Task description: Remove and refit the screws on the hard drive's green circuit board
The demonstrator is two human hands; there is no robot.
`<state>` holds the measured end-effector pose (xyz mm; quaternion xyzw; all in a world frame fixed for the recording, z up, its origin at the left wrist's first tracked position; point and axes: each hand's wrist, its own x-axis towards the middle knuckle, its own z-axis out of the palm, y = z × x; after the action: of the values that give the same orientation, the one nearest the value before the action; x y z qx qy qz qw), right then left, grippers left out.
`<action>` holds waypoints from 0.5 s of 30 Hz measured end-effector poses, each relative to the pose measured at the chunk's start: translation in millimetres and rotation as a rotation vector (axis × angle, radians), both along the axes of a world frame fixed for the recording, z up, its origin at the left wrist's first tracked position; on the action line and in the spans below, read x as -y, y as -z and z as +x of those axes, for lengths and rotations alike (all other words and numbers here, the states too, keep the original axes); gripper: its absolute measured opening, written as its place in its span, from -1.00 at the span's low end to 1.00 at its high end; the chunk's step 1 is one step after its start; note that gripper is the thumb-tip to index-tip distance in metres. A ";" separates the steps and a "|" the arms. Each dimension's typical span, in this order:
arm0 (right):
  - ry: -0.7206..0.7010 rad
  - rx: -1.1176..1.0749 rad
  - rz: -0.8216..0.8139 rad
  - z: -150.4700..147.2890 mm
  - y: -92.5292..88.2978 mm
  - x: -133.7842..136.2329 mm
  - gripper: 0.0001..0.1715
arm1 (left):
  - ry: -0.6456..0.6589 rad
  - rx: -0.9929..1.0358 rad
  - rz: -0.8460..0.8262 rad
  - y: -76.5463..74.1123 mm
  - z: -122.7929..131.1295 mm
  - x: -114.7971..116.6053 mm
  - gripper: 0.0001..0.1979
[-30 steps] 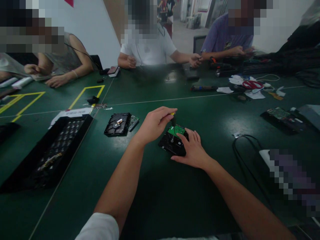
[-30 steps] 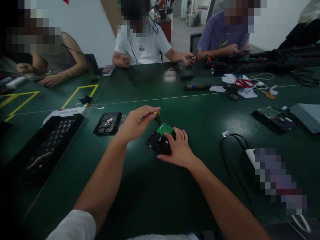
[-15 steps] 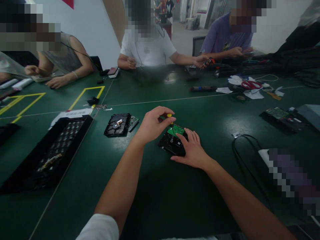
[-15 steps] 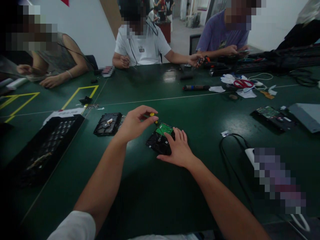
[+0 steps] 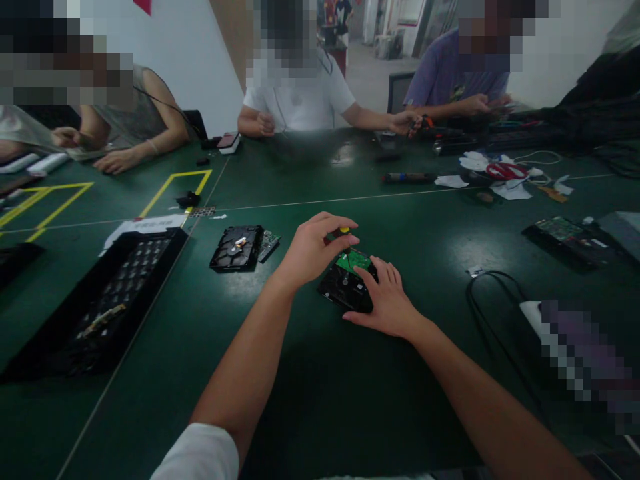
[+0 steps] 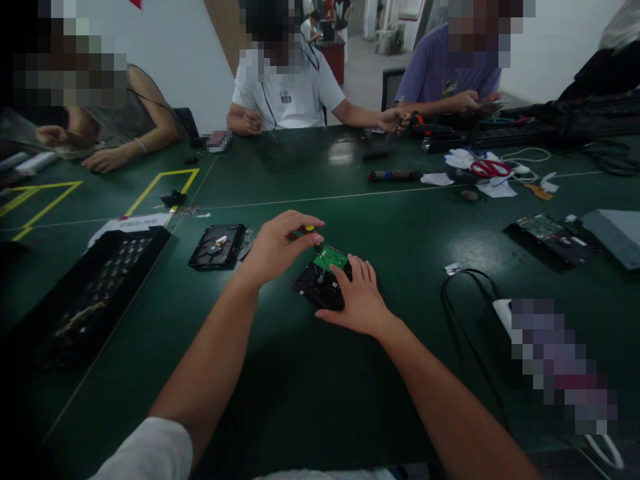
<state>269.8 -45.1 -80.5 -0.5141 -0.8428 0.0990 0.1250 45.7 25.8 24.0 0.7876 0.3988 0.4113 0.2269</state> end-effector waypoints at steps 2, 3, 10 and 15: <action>-0.001 0.003 -0.003 -0.1 0.3 -0.1 0.34 | -0.045 -0.023 0.029 -1.4 2.8 0.9 -0.85; -0.002 0.002 -0.005 -0.1 0.4 -0.2 0.34 | -0.061 -0.028 0.044 -1.8 4.2 1.5 -0.85; 0.002 -0.007 -0.006 -0.1 0.5 0.3 0.31 | 0.035 0.093 -0.083 7.2 9.2 1.9 -0.73; -0.002 -0.015 0.005 0.3 1.6 0.6 0.32 | 0.095 0.166 -0.153 12.6 6.6 0.2 -0.73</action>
<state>270.0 -45.7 -82.1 -0.5121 -0.8427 0.1008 0.1324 52.3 25.5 11.4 0.7491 0.3713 0.4322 0.3378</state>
